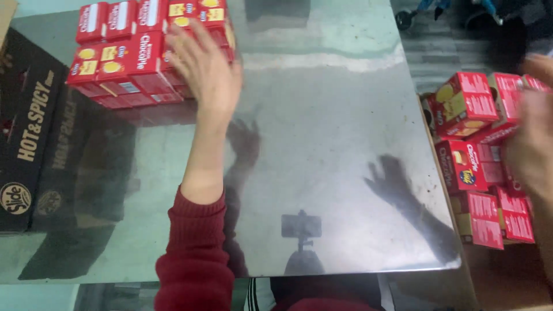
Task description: Packing small red snack boxes into a larger cardboard shipping box on a table and then on the floor.
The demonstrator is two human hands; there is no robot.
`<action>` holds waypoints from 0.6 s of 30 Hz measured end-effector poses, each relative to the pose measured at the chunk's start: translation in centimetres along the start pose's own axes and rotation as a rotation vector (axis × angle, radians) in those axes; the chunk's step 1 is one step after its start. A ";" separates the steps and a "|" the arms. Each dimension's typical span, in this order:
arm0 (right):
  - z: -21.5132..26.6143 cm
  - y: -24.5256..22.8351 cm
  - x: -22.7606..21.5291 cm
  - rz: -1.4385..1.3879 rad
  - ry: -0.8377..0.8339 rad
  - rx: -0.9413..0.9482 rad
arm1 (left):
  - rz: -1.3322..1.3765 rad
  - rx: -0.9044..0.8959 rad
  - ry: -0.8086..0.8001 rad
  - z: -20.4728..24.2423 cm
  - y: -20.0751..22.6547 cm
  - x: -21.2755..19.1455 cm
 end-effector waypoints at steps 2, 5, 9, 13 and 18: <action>-4.7 -2.2 5.8 -0.031 -0.057 -0.149 | -0.019 -0.065 -0.023 -0.9 -2.9 0.6; -11.2 -7.2 15.4 -0.050 -0.177 -0.296 | -0.060 -0.120 -0.005 -1.9 -5.3 2.9; -17.8 -13.3 27.6 -0.034 -0.316 -0.429 | -0.143 -0.084 -0.056 -2.6 -5.1 4.7; -22.8 -16.3 37.2 -0.052 -0.393 -0.360 | -0.179 -0.067 -0.089 -2.2 -4.5 5.0; -26.9 -18.8 44.1 0.128 -0.558 -0.288 | -0.217 -0.029 -0.135 -2.1 -4.2 4.7</action>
Point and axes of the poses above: each hand's wrist, its own z-axis away from the middle knuckle, its own x-axis out of the palm, y = z × x, the point moved 7 cm from there along -z, towards the middle knuckle, and after that the axes turned 6 degrees about -x, right-handed, at the moved point
